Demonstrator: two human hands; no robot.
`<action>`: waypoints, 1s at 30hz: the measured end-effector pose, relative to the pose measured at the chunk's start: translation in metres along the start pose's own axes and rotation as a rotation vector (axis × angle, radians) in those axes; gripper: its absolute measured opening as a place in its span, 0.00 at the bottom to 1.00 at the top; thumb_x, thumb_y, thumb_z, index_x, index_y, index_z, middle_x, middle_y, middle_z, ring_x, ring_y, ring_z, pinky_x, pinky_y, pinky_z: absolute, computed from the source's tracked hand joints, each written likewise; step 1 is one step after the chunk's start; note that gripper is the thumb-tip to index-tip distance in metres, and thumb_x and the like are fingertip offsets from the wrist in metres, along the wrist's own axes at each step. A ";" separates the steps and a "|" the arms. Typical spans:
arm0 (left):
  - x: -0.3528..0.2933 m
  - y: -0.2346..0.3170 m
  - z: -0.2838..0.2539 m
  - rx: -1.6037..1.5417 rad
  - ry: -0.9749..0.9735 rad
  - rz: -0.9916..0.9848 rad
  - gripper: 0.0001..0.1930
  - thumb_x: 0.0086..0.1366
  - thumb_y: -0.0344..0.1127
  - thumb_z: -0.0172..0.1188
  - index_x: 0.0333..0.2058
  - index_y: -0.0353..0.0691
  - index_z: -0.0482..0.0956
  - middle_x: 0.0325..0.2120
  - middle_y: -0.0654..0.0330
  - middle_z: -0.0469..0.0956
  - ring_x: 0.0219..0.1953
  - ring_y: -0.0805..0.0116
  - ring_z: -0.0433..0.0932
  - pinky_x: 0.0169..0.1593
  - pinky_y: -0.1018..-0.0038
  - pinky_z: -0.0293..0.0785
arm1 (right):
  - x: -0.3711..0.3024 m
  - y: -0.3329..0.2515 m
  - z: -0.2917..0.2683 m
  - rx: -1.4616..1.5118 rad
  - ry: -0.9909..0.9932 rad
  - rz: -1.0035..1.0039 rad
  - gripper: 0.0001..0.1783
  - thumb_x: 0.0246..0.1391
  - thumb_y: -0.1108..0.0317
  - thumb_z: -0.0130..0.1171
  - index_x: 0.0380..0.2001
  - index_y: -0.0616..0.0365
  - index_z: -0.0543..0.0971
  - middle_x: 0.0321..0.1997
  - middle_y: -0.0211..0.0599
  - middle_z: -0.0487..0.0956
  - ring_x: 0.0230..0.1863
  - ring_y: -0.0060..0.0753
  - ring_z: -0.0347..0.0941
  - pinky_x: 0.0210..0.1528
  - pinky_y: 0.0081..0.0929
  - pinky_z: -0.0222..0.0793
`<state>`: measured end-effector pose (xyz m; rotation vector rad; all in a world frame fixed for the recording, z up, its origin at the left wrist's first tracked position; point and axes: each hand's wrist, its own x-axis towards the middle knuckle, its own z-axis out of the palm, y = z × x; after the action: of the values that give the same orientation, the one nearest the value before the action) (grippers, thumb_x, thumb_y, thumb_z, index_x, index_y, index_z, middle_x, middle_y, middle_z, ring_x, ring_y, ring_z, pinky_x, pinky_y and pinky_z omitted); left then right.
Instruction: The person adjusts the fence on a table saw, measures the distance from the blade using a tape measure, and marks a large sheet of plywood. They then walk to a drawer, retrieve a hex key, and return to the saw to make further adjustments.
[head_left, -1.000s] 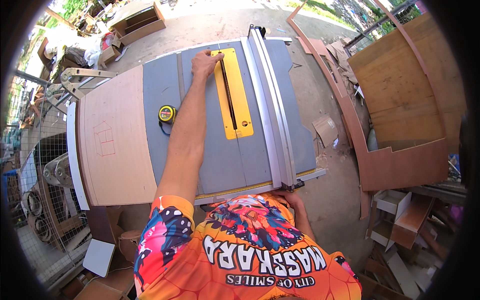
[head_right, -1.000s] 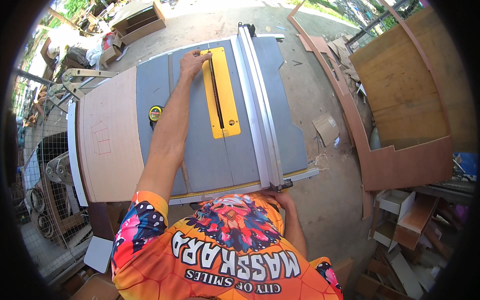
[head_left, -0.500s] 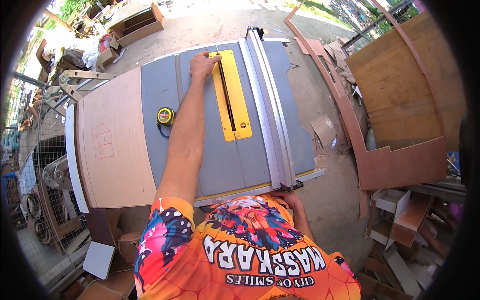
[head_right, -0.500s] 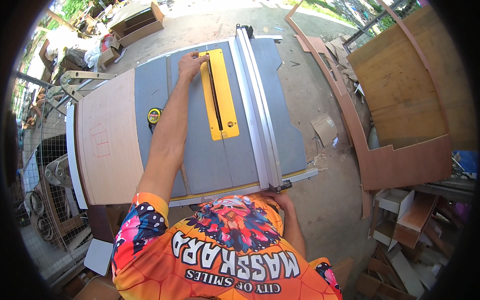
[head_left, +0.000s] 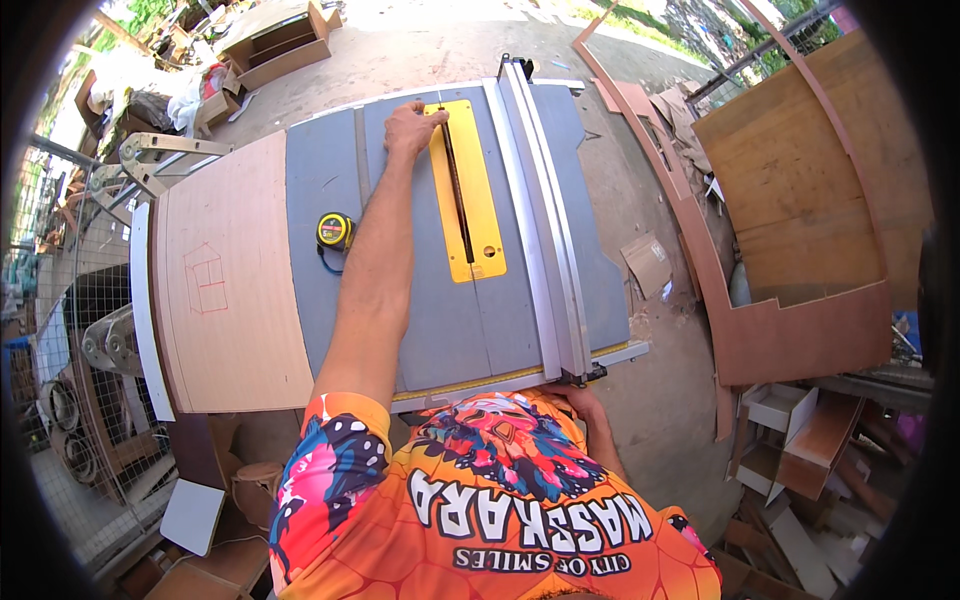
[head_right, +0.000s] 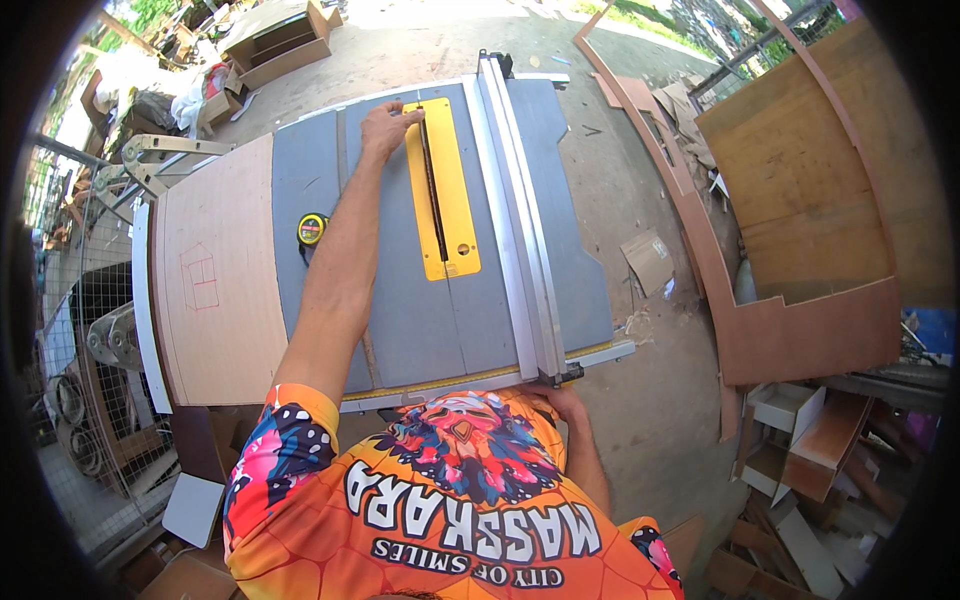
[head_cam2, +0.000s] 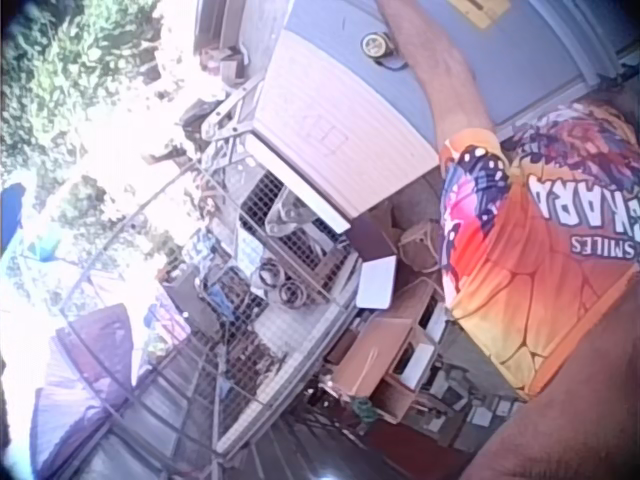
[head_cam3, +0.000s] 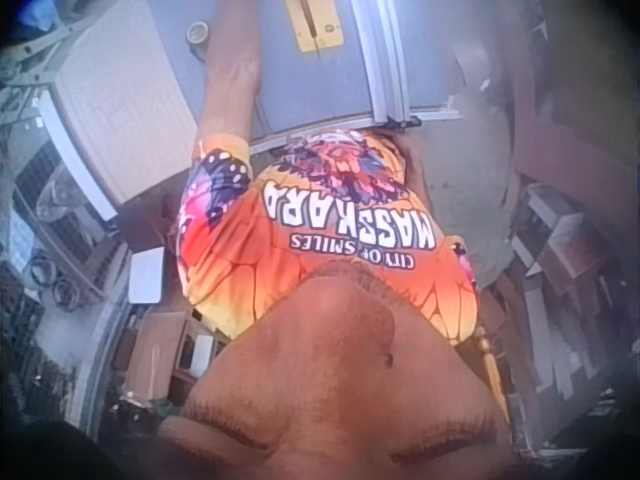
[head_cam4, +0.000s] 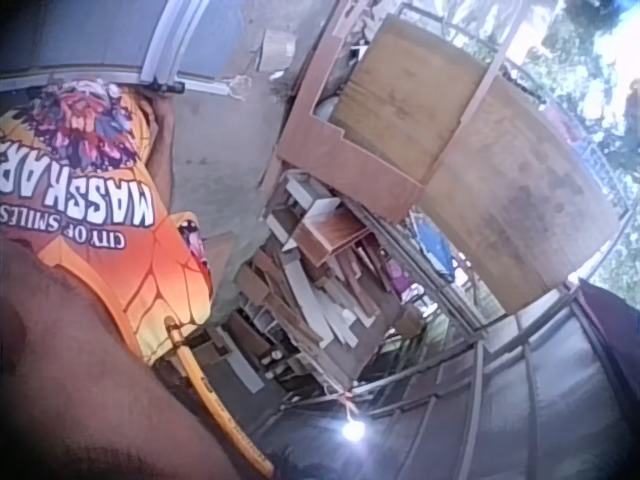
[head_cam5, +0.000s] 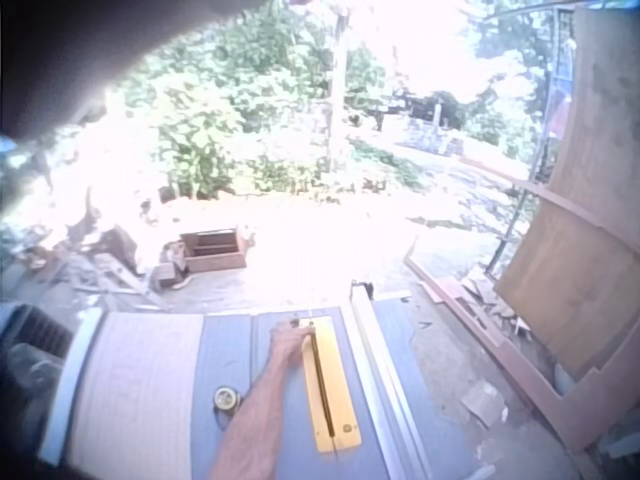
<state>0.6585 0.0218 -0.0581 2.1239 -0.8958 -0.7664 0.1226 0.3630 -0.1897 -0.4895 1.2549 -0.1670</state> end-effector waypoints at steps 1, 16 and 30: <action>0.000 0.000 0.000 -0.005 -0.007 -0.003 0.37 0.53 0.58 0.77 0.60 0.51 0.82 0.53 0.56 0.85 0.57 0.59 0.82 0.64 0.59 0.73 | -0.001 -0.001 0.000 -0.009 0.005 -0.001 0.23 0.53 0.73 0.74 0.52 0.66 0.82 0.50 0.41 0.85 0.48 0.34 0.83 0.51 0.31 0.82; -0.004 0.003 -0.003 0.021 -0.008 0.023 0.38 0.54 0.57 0.76 0.62 0.50 0.81 0.54 0.55 0.84 0.58 0.59 0.82 0.65 0.58 0.73 | 0.002 0.003 -0.001 0.047 -0.011 -0.013 0.20 0.53 0.74 0.73 0.50 0.66 0.82 0.49 0.40 0.85 0.46 0.34 0.84 0.49 0.31 0.82; -0.006 -0.001 0.000 -0.021 0.022 0.056 0.41 0.51 0.61 0.78 0.60 0.45 0.82 0.51 0.52 0.86 0.54 0.59 0.84 0.62 0.59 0.76 | 0.000 0.003 -0.002 0.023 -0.006 -0.004 0.23 0.52 0.73 0.73 0.52 0.65 0.81 0.51 0.40 0.84 0.47 0.34 0.83 0.50 0.30 0.82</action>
<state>0.6557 0.0271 -0.0576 2.0761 -0.9273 -0.7201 0.1204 0.3651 -0.1915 -0.4720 1.2447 -0.1828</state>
